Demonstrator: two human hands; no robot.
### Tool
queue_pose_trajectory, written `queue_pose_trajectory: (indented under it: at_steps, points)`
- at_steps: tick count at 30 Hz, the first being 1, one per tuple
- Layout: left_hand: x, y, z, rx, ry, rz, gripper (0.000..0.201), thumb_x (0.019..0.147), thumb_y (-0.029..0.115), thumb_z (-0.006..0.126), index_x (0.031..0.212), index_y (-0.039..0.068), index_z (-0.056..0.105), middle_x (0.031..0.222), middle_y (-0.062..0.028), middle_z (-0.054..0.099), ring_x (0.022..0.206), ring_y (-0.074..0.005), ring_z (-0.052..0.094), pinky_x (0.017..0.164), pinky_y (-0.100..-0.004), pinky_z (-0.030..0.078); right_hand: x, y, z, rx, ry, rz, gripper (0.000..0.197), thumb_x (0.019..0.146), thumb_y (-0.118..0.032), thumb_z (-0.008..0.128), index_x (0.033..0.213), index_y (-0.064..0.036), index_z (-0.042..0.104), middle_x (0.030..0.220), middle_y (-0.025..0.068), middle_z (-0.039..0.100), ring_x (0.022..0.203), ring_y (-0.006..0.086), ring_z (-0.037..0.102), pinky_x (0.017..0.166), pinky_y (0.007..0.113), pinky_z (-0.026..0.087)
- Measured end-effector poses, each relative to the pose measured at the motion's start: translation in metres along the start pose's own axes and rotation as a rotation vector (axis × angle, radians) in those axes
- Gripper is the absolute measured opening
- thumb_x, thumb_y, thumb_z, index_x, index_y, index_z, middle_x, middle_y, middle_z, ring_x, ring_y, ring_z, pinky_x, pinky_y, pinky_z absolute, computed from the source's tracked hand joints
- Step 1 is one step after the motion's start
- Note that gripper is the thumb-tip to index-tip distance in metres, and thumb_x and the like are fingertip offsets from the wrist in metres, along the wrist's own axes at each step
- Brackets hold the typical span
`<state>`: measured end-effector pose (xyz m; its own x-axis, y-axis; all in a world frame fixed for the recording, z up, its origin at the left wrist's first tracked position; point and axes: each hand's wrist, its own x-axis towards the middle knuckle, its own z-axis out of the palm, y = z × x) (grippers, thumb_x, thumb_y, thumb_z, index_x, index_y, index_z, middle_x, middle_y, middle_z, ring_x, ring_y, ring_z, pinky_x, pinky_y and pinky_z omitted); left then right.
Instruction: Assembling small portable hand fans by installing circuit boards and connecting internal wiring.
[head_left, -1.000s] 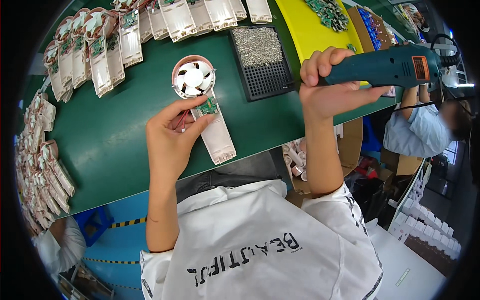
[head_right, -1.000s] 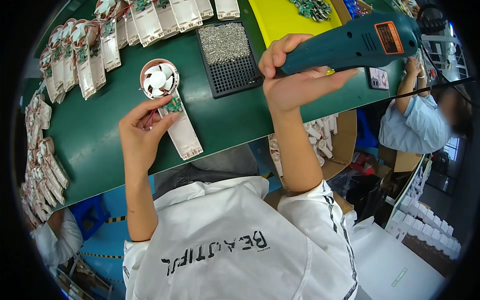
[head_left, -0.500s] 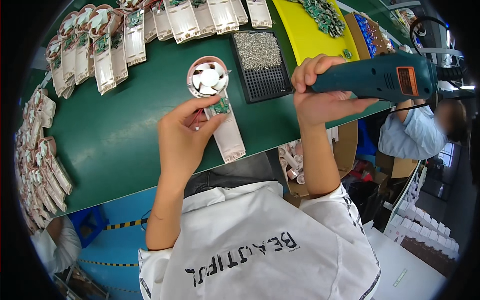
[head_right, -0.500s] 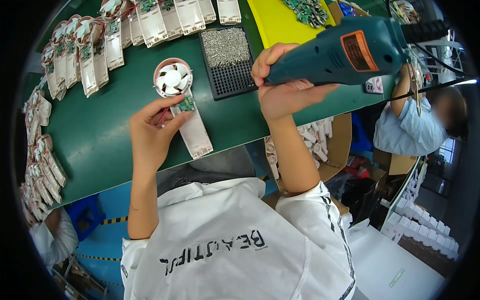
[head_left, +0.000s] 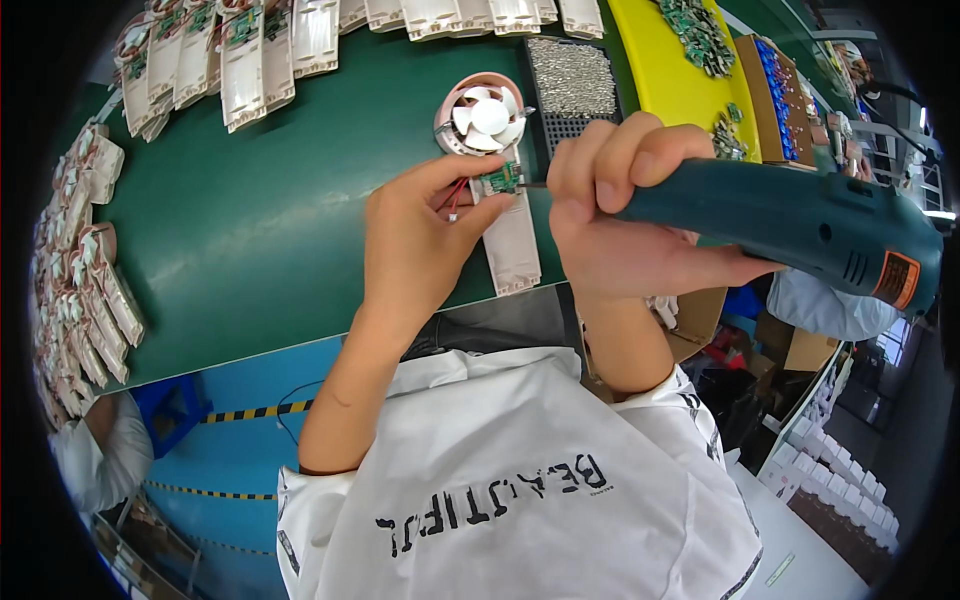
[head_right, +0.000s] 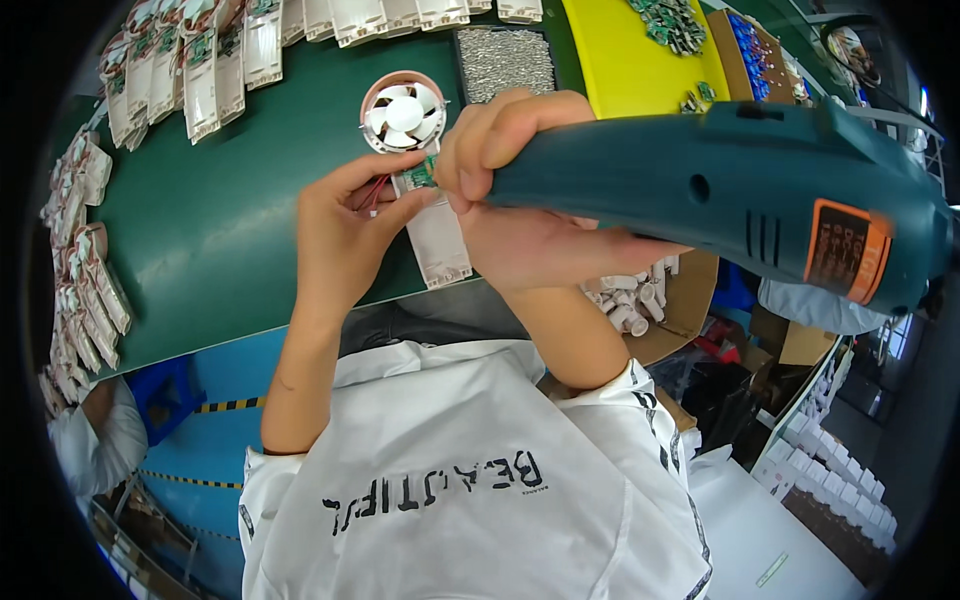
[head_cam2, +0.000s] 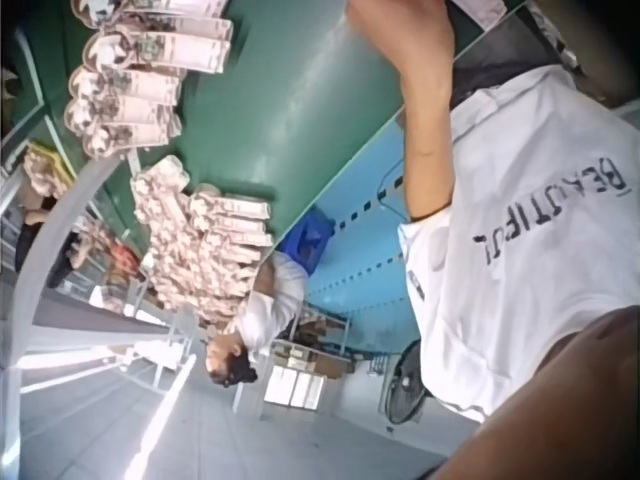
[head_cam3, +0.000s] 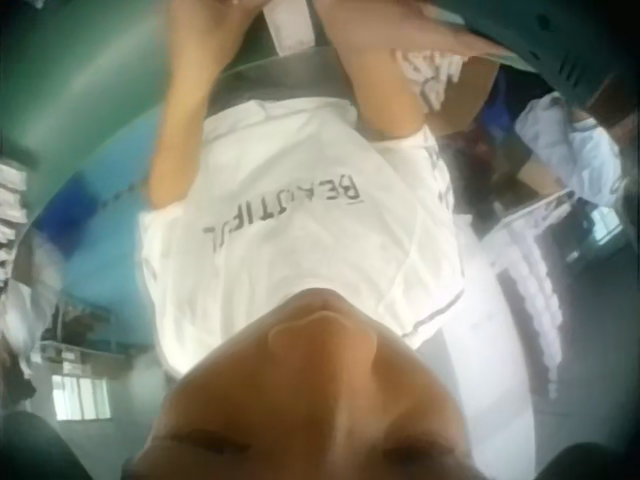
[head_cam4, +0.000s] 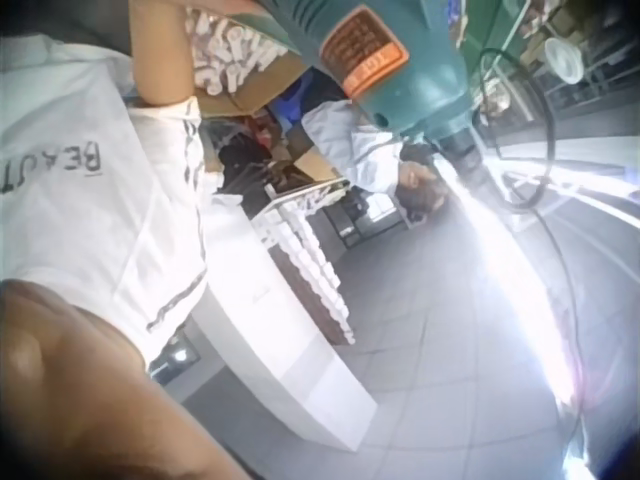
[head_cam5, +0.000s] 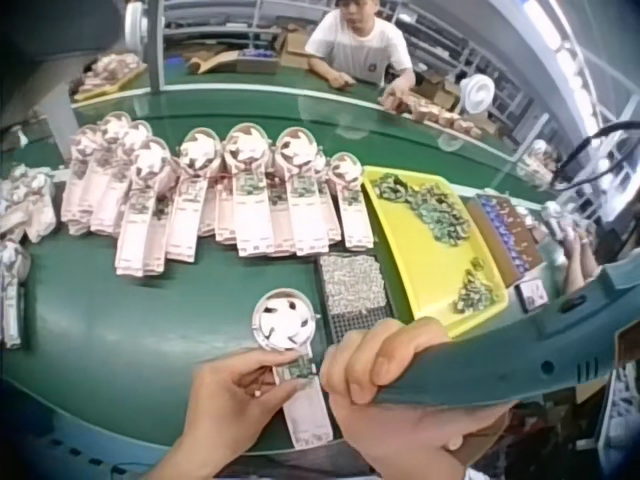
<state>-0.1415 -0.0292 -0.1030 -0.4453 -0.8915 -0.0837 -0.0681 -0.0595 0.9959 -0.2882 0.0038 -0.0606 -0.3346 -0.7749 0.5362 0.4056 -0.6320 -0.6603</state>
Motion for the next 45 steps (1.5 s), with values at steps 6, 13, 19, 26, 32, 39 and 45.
queue_pose_trajectory:
  at_steps: [6,13,19,26,32,39,45]
  points:
    - [0.000,-0.004,-0.001,0.042,-0.003,0.061,0.031,0.072,0.005,0.081,0.101,0.005,0.073,0.075,-0.0107,0.067,0.062,-0.0132,0.059,0.060,-0.0255,0.048,-0.005,0.013,-0.004,0.044,-0.032,0.036,0.099,0.067,-0.096,0.031,0.090,-0.0030,0.054,0.069,0.0061,0.047,0.052,0.0169,0.043,0.044,0.030,0.035]
    - [0.001,0.001,-0.002,0.086,0.020,0.099,0.031,0.070,0.004,0.082,0.100,0.005,0.073,0.077,-0.0127,0.067,0.060,-0.0164,0.060,0.059,-0.0278,0.049,-0.003,0.018,-0.002,0.079,-0.089,0.008,0.101,0.066,-0.097,0.034,0.090,-0.0007,0.054,0.073,0.0077,0.050,0.053,0.0172,0.044,0.048,0.030,0.037]
    - [0.006,-0.007,-0.003,0.046,0.011,0.080,0.029,0.071,0.004,0.081,0.099,0.005,0.073,0.076,-0.0114,0.068,0.061,-0.0150,0.060,0.059,-0.0277,0.048,-0.004,0.017,0.005,0.023,0.076,0.035,0.100,0.067,-0.096,0.032,0.088,-0.0016,0.054,0.071,0.0072,0.051,0.053,0.0172,0.045,0.046,0.030,0.036]
    - [-0.007,0.008,-0.014,-0.045,-0.077,0.028,0.033,0.077,-0.005,0.076,0.110,-0.002,0.070,0.097,-0.0053,0.069,0.080,-0.0062,0.060,0.070,-0.0207,0.052,-0.041,-0.035,-0.009,-0.566,0.346,0.494,0.087,0.089,-0.075,0.034,0.111,0.0059,0.057,0.096,0.0185,0.068,0.042,0.0082,0.043,0.037,0.021,0.031]
    - [-0.011,0.023,-0.017,-0.082,-0.122,0.050,0.034,0.077,-0.004,0.076,0.110,-0.003,0.069,0.096,-0.0051,0.068,0.077,-0.0055,0.057,0.068,-0.0190,0.047,-0.053,-0.029,0.006,-0.374,0.507,0.889,0.035,0.088,-0.013,0.071,0.114,0.0072,0.060,0.074,0.0036,0.061,0.042,0.0032,0.040,0.036,0.020,0.026]
    - [-0.011,0.024,-0.009,-0.149,-0.156,0.074,0.034,0.076,-0.006,0.076,0.110,-0.003,0.069,0.099,-0.0048,0.066,0.079,-0.0058,0.057,0.068,-0.0197,0.047,-0.054,-0.032,0.000,-0.141,0.473,0.921,0.040,0.089,-0.014,0.070,0.120,0.0060,0.055,0.066,0.0001,0.055,0.043,0.0030,0.040,0.036,0.021,0.026]
    - [0.000,0.028,0.002,-0.008,-0.197,0.111,0.033,0.077,-0.001,0.077,0.109,0.001,0.071,0.096,-0.0046,0.066,0.077,-0.0056,0.056,0.066,-0.0190,0.045,-0.056,-0.033,-0.011,-0.180,0.527,0.844,0.035,0.090,-0.015,0.070,0.116,0.0027,0.055,0.062,-0.0023,0.050,0.043,0.0028,0.038,0.037,0.020,0.027]
